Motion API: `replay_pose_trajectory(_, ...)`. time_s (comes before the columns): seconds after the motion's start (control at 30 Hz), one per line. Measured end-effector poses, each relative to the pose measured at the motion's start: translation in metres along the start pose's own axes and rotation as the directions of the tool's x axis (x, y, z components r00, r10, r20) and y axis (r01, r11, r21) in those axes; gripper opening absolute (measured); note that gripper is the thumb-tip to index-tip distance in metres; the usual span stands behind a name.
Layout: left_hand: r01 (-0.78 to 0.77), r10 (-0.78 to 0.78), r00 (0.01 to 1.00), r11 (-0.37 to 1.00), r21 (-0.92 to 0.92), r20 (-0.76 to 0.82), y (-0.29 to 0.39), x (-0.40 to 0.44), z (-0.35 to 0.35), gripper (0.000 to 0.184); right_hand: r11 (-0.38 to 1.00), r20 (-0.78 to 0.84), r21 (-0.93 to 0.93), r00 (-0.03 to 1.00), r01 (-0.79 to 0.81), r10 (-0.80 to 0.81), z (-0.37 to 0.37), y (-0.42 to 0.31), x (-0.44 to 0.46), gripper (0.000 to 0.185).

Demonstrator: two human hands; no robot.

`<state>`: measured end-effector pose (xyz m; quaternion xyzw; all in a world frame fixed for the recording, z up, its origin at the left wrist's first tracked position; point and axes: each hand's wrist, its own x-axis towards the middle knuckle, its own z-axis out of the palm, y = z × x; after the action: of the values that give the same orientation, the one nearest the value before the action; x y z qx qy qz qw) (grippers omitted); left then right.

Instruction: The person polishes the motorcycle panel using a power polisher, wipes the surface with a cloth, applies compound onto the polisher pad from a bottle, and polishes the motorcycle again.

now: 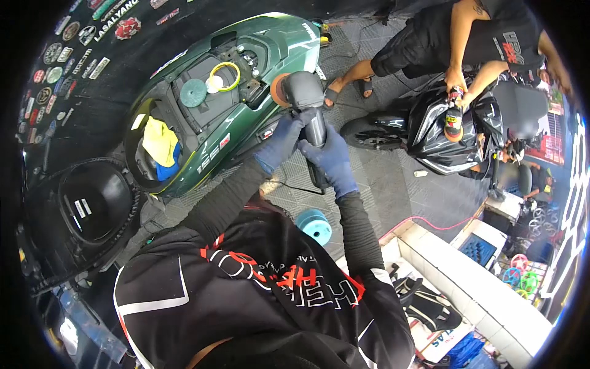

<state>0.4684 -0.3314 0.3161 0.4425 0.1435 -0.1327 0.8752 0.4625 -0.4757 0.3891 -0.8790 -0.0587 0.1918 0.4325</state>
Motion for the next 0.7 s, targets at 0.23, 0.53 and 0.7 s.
replay_pose_trajectory(0.23,-0.046,0.059,0.997,0.962,-0.271,0.041,0.022,0.035,0.028,0.047,0.975,-0.017,-0.200,0.995,-0.099,0.098,-0.035,-0.029,0.034,0.053)
replay_pose_trajectory(0.53,0.042,-0.044,0.998,0.998,-0.054,-0.044,0.017,0.004,0.020,0.050,0.978,0.159,-0.202,0.987,0.044,-0.011,-0.041,-0.030,0.033,0.061)
replay_pose_trajectory(0.7,0.009,-0.011,1.000,0.967,-0.253,-0.005,0.011,0.033,0.039,0.042,0.910,0.242,-0.415,0.964,0.003,0.107,-0.069,-0.034,0.058,0.088)
